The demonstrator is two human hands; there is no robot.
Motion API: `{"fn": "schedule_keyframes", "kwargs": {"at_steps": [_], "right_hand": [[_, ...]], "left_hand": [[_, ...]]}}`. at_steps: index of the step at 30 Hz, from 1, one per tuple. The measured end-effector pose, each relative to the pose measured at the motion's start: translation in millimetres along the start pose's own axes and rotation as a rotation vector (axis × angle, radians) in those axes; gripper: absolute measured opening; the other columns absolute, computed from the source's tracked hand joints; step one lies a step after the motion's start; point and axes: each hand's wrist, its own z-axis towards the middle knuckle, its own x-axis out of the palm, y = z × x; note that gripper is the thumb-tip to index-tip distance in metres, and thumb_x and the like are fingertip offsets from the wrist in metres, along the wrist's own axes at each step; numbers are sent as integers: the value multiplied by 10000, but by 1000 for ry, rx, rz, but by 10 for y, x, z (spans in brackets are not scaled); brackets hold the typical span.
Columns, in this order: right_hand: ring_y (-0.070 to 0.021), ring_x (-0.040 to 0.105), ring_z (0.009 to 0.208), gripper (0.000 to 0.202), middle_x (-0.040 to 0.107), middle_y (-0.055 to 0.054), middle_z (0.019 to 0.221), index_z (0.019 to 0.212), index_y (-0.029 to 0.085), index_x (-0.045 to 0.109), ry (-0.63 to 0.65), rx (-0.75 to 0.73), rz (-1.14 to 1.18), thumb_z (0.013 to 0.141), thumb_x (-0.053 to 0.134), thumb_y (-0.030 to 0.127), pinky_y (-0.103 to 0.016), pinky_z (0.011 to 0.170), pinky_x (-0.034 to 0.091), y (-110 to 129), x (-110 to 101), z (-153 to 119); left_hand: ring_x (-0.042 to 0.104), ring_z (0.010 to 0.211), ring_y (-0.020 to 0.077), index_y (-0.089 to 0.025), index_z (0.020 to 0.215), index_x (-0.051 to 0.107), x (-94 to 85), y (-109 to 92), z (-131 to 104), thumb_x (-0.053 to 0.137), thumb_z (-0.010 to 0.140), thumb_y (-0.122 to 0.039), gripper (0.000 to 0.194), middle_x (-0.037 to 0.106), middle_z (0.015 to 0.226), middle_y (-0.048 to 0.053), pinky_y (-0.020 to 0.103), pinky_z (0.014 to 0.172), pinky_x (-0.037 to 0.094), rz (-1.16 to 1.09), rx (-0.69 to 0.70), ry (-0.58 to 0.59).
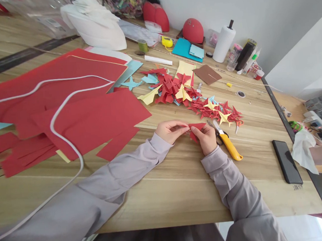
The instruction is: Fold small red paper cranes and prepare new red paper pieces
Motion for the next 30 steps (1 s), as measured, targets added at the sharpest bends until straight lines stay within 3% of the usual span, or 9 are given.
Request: {"fn": "schedule_keyframes", "kwargs": {"at_steps": [4,12,21,30], "right_hand": [[-91,460,424,220,594,17,529,668,168,648,39,-7,-31,668,701,382,-225,389,343,23,16,-21],[-70,407,391,251,556,31,493,656,157,608,59,-14,-56,676,698,391,-213,365,288,21,27,-43],[-68,402,401,274,529,34,474,623,152,581,72,-9,-85,683,687,397,-210,376,290,24,23,-36],[-69,399,416,275,522,36,487,620,156,572,75,-19,-97,676,689,398,-212,394,293,6,7,-28]], "left_hand": [[616,557,151,-129,672,655,-1,-24,1,774,531,-359,295,652,582,25,303,616,537,-31,-51,5],[558,401,110,-142,603,494,11,-13,34,816,439,-365,425,592,463,-15,231,441,479,-123,-85,-49],[507,361,78,-154,625,467,-5,54,34,749,579,-320,331,550,451,-43,189,396,406,-47,49,-28],[553,468,96,-171,678,451,-34,42,-8,664,691,-348,277,562,557,-38,211,454,460,37,113,87]]}}
